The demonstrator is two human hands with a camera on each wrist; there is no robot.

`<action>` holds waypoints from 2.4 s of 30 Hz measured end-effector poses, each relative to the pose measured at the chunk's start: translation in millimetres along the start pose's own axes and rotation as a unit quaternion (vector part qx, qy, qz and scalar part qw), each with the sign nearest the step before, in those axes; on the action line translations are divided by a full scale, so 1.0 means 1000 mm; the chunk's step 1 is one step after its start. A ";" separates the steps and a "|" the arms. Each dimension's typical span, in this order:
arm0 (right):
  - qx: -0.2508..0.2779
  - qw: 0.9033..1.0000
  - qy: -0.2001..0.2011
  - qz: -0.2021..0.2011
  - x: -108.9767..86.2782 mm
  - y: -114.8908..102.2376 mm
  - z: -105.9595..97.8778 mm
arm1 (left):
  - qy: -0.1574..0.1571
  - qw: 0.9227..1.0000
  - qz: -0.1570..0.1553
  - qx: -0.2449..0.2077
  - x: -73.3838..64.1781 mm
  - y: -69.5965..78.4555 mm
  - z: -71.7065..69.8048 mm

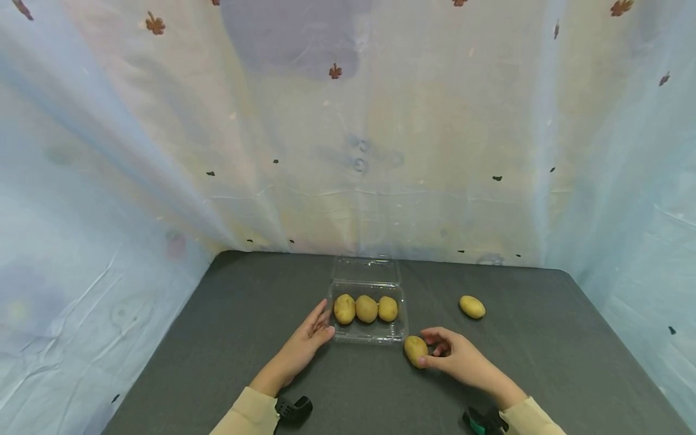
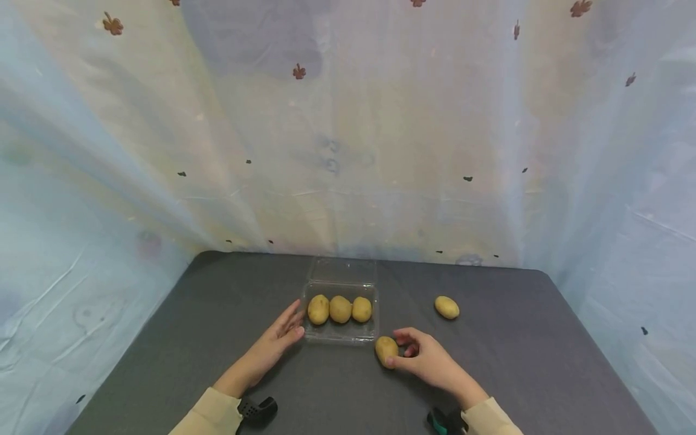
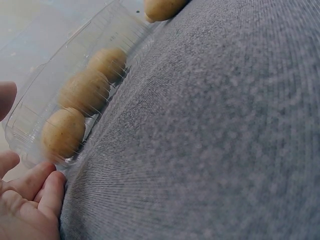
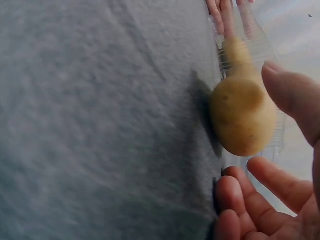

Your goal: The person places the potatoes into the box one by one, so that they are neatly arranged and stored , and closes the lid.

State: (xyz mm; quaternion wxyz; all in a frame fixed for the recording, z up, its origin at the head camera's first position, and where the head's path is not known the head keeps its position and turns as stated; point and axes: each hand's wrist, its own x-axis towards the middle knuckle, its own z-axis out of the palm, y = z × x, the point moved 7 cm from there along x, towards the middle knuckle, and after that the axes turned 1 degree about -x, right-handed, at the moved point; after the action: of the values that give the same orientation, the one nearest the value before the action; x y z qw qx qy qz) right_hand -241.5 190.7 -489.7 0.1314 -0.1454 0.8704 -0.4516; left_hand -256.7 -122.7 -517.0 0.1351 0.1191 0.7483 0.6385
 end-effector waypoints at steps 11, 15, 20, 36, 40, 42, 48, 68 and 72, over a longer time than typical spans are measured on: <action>-0.025 0.999 0.008 0.021 0.000 0.009 0.010 | 0.000 1.000 0.003 -0.002 0.000 -0.001 0.000; -0.034 0.999 0.016 0.025 0.003 0.008 0.012 | 0.001 1.000 -0.001 -0.002 0.001 -0.002 -0.001; -0.035 0.999 0.026 0.032 0.005 0.004 0.013 | 0.003 1.000 0.002 0.000 0.000 -0.001 -0.001; -0.032 0.999 -0.002 0.007 0.004 -0.003 0.016 | 0.003 1.000 0.000 -0.003 0.000 0.000 0.000; -0.025 1.000 -0.015 -0.004 0.003 -0.004 0.018 | 0.000 1.000 -0.006 -0.007 0.001 0.000 0.000; -0.023 1.000 -0.011 -0.002 0.002 -0.003 0.018 | -0.001 1.000 -0.008 -0.008 0.001 -0.001 0.000; -0.021 1.000 0.003 0.016 0.002 0.001 0.019 | -0.003 1.000 -0.004 -0.010 0.000 0.001 0.000; 0.011 0.995 0.068 0.069 -0.005 0.004 -0.012 | -0.001 1.000 0.005 -0.006 -0.003 0.004 0.000; 0.011 0.992 0.104 0.076 -0.007 -0.004 -0.027 | 0.001 1.000 0.007 -0.004 -0.002 0.003 -0.001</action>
State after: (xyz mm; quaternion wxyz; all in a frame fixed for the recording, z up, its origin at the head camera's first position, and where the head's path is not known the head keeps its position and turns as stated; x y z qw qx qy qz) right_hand -244.5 211.3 -470.9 0.0753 -0.0294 0.8830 -0.4623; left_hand -254.7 -123.9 -513.5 0.1298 0.1230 0.7451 0.6425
